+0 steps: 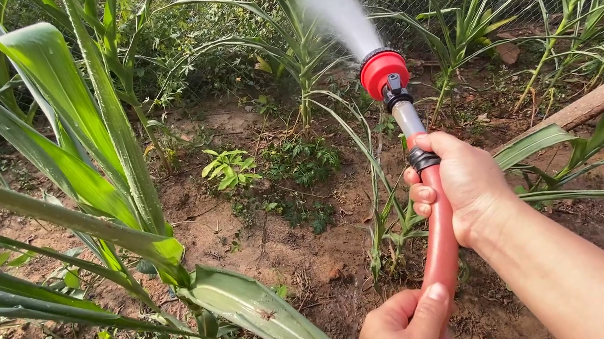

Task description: Watering green plants in a garden using a hose with a spray nozzle.

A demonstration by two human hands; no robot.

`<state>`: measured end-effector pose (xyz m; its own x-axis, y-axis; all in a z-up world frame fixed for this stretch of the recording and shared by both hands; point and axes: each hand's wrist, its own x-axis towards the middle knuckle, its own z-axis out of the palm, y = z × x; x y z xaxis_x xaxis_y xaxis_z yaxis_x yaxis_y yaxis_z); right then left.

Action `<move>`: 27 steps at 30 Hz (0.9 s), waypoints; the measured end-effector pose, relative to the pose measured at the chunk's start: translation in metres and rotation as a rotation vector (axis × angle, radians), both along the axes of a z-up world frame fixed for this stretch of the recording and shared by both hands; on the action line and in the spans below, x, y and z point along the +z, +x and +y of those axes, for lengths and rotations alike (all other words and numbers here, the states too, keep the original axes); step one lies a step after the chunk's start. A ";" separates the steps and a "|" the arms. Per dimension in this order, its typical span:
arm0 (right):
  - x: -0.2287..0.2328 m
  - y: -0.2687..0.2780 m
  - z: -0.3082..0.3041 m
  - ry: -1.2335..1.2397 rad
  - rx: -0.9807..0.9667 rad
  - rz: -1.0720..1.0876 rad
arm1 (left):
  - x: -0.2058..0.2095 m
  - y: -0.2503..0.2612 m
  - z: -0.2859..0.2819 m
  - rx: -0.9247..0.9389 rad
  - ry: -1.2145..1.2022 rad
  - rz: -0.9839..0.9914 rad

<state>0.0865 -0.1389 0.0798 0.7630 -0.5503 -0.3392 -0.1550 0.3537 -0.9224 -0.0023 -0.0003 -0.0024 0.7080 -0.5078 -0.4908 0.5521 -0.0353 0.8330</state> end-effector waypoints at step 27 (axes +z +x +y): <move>-0.025 0.008 -0.009 0.024 -0.011 0.088 | -0.003 0.003 -0.001 -0.070 0.197 -0.014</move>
<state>0.0941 -0.1479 0.0544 0.7237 -0.5492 -0.4178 -0.2308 0.3780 -0.8966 0.0005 -0.0017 -0.0058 0.6819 -0.4511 -0.5758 0.5309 -0.2362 0.8138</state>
